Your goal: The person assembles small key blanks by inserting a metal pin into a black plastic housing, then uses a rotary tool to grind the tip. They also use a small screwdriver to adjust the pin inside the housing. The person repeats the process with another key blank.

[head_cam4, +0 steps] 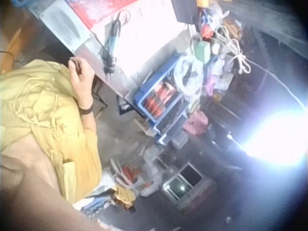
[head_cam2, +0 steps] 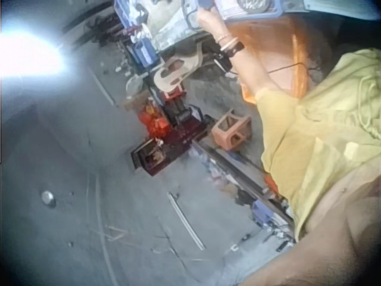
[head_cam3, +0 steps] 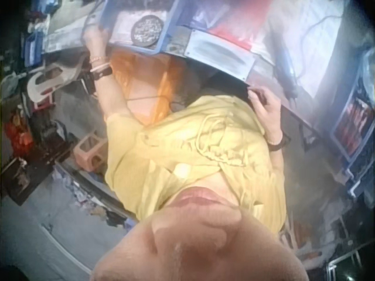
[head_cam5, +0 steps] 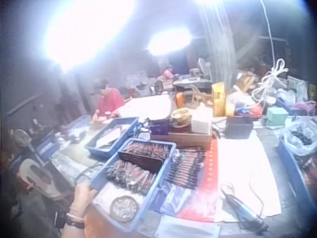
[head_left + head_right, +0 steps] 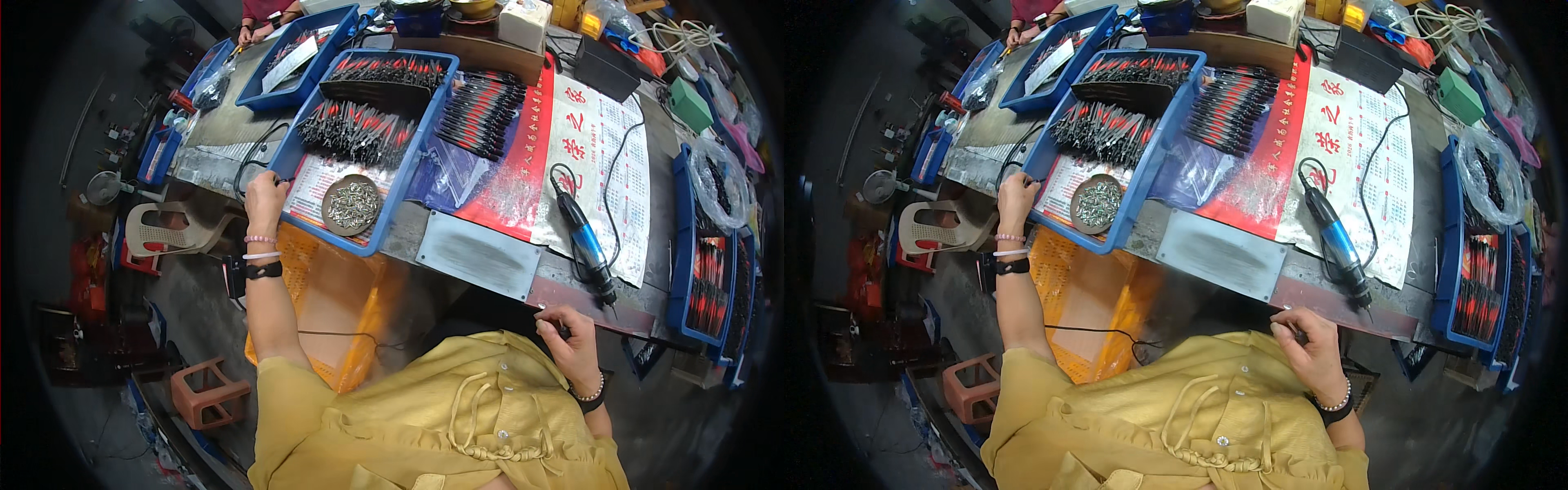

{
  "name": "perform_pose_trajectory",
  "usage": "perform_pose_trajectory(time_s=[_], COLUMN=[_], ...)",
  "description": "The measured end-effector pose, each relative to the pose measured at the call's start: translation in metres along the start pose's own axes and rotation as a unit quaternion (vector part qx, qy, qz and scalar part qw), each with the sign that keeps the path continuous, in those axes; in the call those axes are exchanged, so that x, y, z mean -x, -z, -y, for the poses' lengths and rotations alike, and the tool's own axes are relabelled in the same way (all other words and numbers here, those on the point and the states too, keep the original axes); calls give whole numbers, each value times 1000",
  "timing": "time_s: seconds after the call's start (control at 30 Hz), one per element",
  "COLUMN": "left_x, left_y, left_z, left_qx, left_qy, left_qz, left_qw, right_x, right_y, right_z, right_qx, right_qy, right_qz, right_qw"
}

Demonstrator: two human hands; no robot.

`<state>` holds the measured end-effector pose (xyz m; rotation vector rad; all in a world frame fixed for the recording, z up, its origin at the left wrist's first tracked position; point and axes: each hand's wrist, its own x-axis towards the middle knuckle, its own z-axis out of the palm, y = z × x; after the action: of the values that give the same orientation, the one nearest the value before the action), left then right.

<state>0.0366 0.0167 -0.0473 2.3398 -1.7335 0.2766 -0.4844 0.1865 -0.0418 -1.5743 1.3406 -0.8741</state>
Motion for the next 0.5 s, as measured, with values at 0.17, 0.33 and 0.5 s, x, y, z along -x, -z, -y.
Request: perform_pose_trajectory(time_s=[0.17, 0.33, 0.5], left_x=[-8, -13, 7], left_y=[-18, -16, 11], left_z=[6, 16, -7], left_qx=[-121, -131, 83], left_qy=[54, 9, -68], left_qz=[78, 112, 30], left_qw=[988, 985, 994], right_x=[0, 5, 10], right_y=[0, 15, 67], right_z=[6, -1, -19], right_qx=[43, 62, 64], right_qy=[9, 51, -21], right_qz=[23, 9, -226], right_qw=[999, 997, 972])
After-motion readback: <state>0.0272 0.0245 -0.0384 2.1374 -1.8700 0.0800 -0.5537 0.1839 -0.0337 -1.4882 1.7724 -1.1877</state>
